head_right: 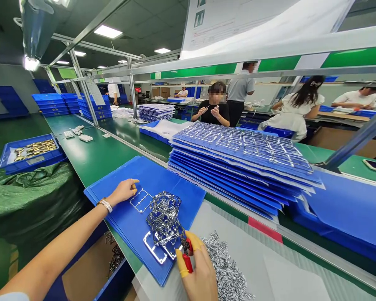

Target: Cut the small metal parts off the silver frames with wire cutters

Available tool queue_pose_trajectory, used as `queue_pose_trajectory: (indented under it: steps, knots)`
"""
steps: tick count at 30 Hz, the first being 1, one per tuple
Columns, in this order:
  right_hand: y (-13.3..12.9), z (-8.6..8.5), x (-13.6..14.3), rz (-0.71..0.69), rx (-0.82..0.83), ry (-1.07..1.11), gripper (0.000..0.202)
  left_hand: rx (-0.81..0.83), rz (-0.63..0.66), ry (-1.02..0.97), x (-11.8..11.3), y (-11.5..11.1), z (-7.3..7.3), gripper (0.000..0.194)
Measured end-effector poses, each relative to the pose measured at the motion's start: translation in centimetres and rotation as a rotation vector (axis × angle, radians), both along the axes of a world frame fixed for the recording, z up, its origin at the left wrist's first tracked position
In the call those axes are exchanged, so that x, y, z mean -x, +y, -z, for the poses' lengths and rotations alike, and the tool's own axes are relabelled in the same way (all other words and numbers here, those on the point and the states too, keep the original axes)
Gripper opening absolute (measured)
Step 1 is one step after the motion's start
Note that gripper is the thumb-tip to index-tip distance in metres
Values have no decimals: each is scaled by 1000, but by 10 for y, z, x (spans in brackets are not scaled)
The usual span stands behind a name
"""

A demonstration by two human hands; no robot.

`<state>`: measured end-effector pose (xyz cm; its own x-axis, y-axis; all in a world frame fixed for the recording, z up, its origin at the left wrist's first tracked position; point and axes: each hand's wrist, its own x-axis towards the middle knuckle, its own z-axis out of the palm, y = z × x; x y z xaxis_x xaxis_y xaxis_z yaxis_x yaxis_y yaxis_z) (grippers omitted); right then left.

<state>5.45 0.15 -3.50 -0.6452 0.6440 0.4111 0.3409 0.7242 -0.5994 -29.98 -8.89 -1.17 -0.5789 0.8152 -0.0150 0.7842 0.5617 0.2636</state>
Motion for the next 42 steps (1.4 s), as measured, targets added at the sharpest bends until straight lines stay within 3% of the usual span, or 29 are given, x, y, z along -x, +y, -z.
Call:
queue_pose_trajectory:
  steps: [9,19,31,37,42]
  knots:
    - [-2,5,-4,-20,-158,53,45,122,42,129,-14,9,2,33]
    - [-5,2,-3,-17,-229,81,45,241,46,222,-5,11,-2,34]
    - [-4,7,-3,29,-321,122,39,222,74,238,-6,4,0,34]
    - [-1,24,-1,53,-344,110,43,167,93,200,-4,1,-2,33]
    - [-3,44,10,134,-347,185,40,165,148,197,-8,-12,1,44]
